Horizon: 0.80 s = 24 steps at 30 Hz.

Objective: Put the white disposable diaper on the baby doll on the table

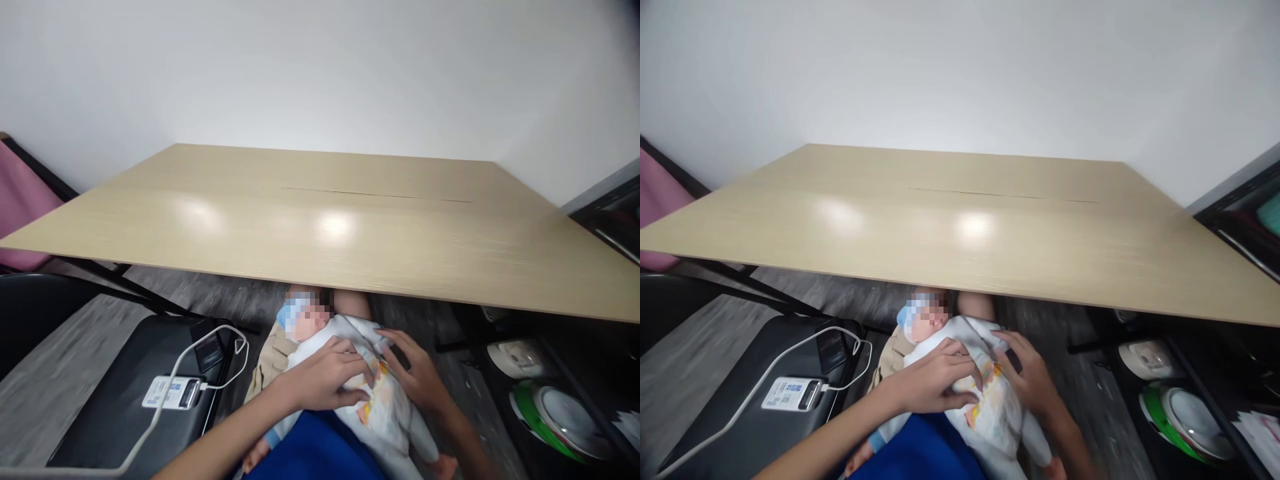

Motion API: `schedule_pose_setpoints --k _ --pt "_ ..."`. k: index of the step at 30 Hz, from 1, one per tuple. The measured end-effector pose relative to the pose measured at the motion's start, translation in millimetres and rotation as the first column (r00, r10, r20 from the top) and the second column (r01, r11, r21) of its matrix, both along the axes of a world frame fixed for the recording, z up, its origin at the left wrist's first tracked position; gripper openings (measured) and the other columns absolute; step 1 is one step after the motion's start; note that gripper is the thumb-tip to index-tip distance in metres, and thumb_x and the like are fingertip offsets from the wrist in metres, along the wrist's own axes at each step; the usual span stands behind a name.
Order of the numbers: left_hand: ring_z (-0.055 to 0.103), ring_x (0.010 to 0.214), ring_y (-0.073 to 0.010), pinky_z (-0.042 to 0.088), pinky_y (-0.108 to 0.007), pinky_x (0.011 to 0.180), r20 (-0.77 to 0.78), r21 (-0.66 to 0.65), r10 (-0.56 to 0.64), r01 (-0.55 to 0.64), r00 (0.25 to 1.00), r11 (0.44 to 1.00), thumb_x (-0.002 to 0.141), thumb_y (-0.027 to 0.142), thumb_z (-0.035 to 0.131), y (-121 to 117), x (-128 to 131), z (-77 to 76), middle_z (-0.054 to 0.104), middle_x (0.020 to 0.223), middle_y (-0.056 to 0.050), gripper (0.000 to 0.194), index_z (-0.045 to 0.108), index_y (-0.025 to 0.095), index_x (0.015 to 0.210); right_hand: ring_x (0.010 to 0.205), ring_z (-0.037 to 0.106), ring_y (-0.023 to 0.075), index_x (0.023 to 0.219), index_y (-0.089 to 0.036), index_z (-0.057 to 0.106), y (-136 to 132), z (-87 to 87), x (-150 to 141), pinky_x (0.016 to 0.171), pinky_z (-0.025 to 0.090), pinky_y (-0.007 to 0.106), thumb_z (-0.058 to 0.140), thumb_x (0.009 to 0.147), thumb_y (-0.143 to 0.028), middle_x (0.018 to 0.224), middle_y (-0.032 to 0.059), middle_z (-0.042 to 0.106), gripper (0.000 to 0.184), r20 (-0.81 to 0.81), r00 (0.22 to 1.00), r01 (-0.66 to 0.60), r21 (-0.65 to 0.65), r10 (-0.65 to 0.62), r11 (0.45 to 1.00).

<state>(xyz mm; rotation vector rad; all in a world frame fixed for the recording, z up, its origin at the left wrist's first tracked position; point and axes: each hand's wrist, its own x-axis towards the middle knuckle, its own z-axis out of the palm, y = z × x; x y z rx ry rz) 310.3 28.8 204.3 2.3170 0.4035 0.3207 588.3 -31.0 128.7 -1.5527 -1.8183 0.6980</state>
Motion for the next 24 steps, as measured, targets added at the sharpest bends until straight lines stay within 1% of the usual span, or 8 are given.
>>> schedule_pose_setpoints --k 5,8,11,13,15,17,20,24 --pt "0.068 0.118 -0.0243 0.043 -0.038 0.109 0.029 -0.134 -0.060 0.064 0.998 0.989 0.102 0.031 0.074 -6.5 -15.6 13.8 0.081 0.113 -0.004 0.009 0.071 0.024 0.107 0.144 0.062 0.0237 0.148 -0.029 0.069 -15.9 41.1 -39.0 0.120 0.053 0.037 0.047 0.113 -0.029 0.157 0.0106 0.062 0.041 -0.022 0.952 -0.306 -0.082 0.306 0.948" --pt "0.075 0.097 -0.0219 0.051 -0.035 0.099 -0.008 -0.409 -0.217 0.195 0.976 0.892 0.090 0.045 0.089 -2.9 -32.2 25.1 0.083 0.099 0.000 0.032 0.069 0.025 0.104 0.115 0.071 0.0228 0.114 -0.024 0.079 -24.9 60.9 -31.7 0.102 0.057 0.034 0.048 0.114 -0.039 0.120 0.0097 0.076 0.035 0.007 0.964 -0.261 -0.149 0.264 0.954" --pt "0.075 0.074 -0.0185 0.054 -0.028 0.074 -0.052 -0.611 -0.289 0.199 0.956 0.766 0.090 0.065 0.083 4.6 -33.0 31.5 0.080 0.083 0.001 0.047 0.069 0.025 0.111 0.086 0.069 0.0206 0.086 -0.022 0.074 -41.3 73.9 -8.0 0.083 0.053 0.030 0.046 0.114 -0.054 0.084 0.0046 0.073 0.051 0.000 0.969 -0.235 -0.326 0.249 0.916" --pt "0.076 0.080 -0.0203 0.055 -0.029 0.076 -0.094 -0.491 -0.184 0.115 0.978 0.863 0.099 0.065 0.072 8.6 -13.4 27.7 0.079 0.088 -0.002 0.046 0.069 0.023 0.118 0.071 0.068 0.0194 0.087 -0.022 0.075 -54.9 74.7 7.3 0.073 0.050 0.028 0.042 0.113 -0.061 0.069 0.0019 0.070 0.057 -0.067 0.976 -0.213 -0.513 0.209 0.832" --pt "0.075 0.105 -0.0277 0.055 -0.038 0.095 -0.138 -0.139 -0.024 0.004 0.990 0.990 0.100 0.058 0.072 10.0 23.3 13.7 0.081 0.109 -0.009 0.044 0.070 0.021 0.123 0.058 0.067 0.0202 0.093 -0.023 0.077 -67.5 67.3 16.8 0.066 0.049 0.028 0.045 0.110 -0.066 0.058 0.0002 0.067 0.056 -0.115 0.986 -0.169 -0.661 0.125 0.731" --pt "0.068 0.127 -0.0384 0.049 -0.049 0.109 -0.246 0.168 -0.019 0.062 0.969 0.984 0.089 0.054 0.084 8.1 70.0 -10.5 0.078 0.129 -0.019 0.053 0.072 0.016 0.125 0.054 0.066 0.0220 0.095 -0.024 0.078 -77.5 52.8 20.3 0.062 0.049 0.029 0.054 0.103 -0.069 0.055 0.0004 0.068 0.052 -0.110 0.993 -0.116 -0.716 0.053 0.688" --pt "0.075 0.114 -0.0377 0.051 -0.047 0.105 -0.442 0.211 -0.100 0.212 0.891 0.954 0.076 0.062 0.091 0.9 133.1 -54.8 0.084 0.095 -0.014 0.048 0.078 0.019 0.089 0.060 0.067 0.0233 0.091 -0.024 0.081 -89.2 24.8 20.9 0.059 0.045 0.028 0.065 0.093 -0.068 0.061 0.0022 0.072 0.047 -0.061 0.998 -0.052 -0.701 0.013 0.711" --pt "0.077 0.097 -0.0367 0.052 -0.050 0.100 -0.391 0.222 -0.007 0.102 0.920 0.970 0.069 0.072 0.090 -9.4 159.7 -86.1 0.077 0.065 -0.006 0.057 0.064 0.023 0.054 0.066 0.069 0.0261 0.079 -0.024 0.083 -104.7 -5.7 24.9 0.059 0.049 0.030 0.072 0.083 -0.066 0.064 0.0042 0.073 0.044 -0.031 0.999 0.003 -0.692 -0.034 0.722"
